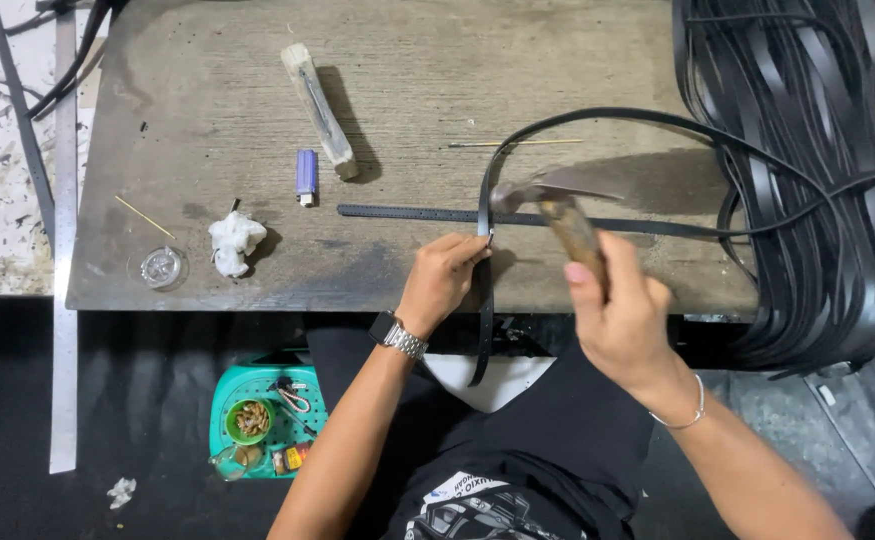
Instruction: The person measures a black belt against a ruler, marks it with a stick, and then hammers a nail into the belt at the marked position. The person repeats the hammering action several times to secure the nail.
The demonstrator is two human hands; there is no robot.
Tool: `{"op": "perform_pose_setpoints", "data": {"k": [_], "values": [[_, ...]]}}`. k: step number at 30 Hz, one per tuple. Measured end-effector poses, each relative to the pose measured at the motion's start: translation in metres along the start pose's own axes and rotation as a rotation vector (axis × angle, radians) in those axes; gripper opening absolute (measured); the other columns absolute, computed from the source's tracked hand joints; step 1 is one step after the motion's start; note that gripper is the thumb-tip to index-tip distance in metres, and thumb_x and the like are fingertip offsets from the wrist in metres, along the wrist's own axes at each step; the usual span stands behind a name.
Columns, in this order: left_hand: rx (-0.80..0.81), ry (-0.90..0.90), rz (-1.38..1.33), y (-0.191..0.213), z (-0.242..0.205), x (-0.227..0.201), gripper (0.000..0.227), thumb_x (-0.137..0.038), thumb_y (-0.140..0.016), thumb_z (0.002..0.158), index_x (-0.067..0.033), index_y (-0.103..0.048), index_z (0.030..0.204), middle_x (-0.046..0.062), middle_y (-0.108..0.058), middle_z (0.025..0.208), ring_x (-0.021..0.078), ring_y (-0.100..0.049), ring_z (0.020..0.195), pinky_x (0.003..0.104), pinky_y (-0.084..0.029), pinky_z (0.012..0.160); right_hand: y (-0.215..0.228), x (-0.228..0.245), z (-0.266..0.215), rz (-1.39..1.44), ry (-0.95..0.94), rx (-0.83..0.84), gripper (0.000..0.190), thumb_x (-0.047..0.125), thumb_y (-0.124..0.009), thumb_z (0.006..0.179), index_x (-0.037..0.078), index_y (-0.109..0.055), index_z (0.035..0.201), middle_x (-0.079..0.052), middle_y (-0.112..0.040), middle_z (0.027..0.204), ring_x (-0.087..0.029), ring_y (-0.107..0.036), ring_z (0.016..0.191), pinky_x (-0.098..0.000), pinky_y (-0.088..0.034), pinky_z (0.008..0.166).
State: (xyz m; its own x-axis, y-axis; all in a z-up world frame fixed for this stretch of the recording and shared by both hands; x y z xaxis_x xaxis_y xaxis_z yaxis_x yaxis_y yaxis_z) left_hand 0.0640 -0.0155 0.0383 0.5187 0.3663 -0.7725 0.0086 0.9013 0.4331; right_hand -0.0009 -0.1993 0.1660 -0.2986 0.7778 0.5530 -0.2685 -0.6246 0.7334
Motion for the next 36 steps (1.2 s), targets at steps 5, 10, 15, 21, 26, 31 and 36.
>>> {"op": "perform_pose_setpoints", "data": {"k": [5,10,15,21,26,31,36], "values": [[0.0,0.019,-0.012,0.001,0.004,-0.005,0.031,0.011,-0.065,0.089,-0.0076,-0.078,0.11,0.01,-0.074,0.084,0.0302,-0.075,0.082,0.035,-0.063,0.071,-0.014,-0.015,0.003,-0.027,-0.182,0.227,0.034,0.042,-0.055,0.105,0.015,-0.063,0.123,-0.015,-0.071,0.07,-0.036,-0.074,0.067,-0.0446,-0.055,0.054],[0.024,0.037,0.004,-0.002,-0.001,0.003,0.024,0.002,-0.068,0.093,-0.0106,-0.078,0.11,0.008,-0.074,0.088,0.0291,-0.075,0.086,0.035,-0.062,0.07,-0.008,-0.037,0.019,-0.135,-0.169,0.05,0.037,0.028,-0.054,0.112,-0.003,-0.062,0.132,-0.027,-0.071,0.086,-0.044,-0.071,0.082,-0.055,-0.053,0.066],[0.018,0.038,0.001,0.004,0.005,-0.012,0.028,0.012,-0.065,0.09,-0.003,-0.077,0.111,0.016,-0.074,0.086,0.0358,-0.074,0.084,0.04,-0.064,0.072,-0.047,-0.124,0.019,-0.58,-0.007,-0.093,0.035,0.032,-0.069,0.103,0.008,-0.065,0.127,-0.012,-0.07,0.1,-0.032,-0.062,0.101,-0.0535,-0.049,0.079],[0.006,0.095,-0.025,0.006,0.005,-0.007,0.027,0.009,-0.068,0.091,-0.0069,-0.079,0.109,0.014,-0.075,0.084,0.0324,-0.075,0.078,0.036,-0.064,0.067,-0.077,-0.054,0.021,-0.462,0.201,-0.053,0.054,0.03,-0.076,0.089,0.014,-0.061,0.138,-0.012,-0.059,0.138,-0.031,-0.049,0.129,-0.0562,-0.025,0.101],[-0.028,0.16,-0.097,0.01,0.009,-0.003,0.023,0.007,-0.07,0.09,-0.0088,-0.081,0.103,0.012,-0.076,0.08,0.0313,-0.075,0.074,0.035,-0.063,0.063,-0.114,-0.034,0.007,-0.241,0.245,0.238,0.058,0.045,-0.067,0.093,0.016,-0.061,0.143,-0.015,-0.039,0.166,-0.036,-0.028,0.154,-0.0666,-0.011,0.115],[-0.212,0.367,-0.404,0.027,0.01,0.01,0.016,0.004,-0.067,0.095,-0.0045,-0.081,0.097,0.018,-0.076,0.077,0.0242,-0.077,0.071,0.034,-0.065,0.063,-0.109,-0.031,-0.003,-0.239,0.266,0.233,0.062,0.063,-0.061,0.096,0.016,-0.067,0.136,-0.018,-0.038,0.165,-0.039,-0.022,0.158,-0.0699,-0.001,0.115],[-0.178,0.301,-0.318,0.019,0.009,0.008,0.013,0.001,-0.073,0.092,-0.0067,-0.081,0.098,0.019,-0.076,0.079,0.0294,-0.077,0.072,0.034,-0.066,0.059,-0.109,-0.03,-0.007,-0.228,0.278,0.227,0.062,0.062,-0.06,0.097,0.017,-0.063,0.14,-0.019,-0.038,0.165,-0.039,-0.024,0.157,-0.0693,-0.003,0.117]]}}
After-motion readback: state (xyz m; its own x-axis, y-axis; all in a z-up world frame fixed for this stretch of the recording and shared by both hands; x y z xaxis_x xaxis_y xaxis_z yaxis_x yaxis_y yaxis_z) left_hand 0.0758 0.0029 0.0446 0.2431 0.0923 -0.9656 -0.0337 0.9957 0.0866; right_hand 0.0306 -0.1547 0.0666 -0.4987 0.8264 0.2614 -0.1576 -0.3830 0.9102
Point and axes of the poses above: each hand's wrist, its own z-axis towards the middle knuckle, its own y-axis out of the back of the hand, x = y × z, the point moved 8 cm from there along z, towards the middle knuckle
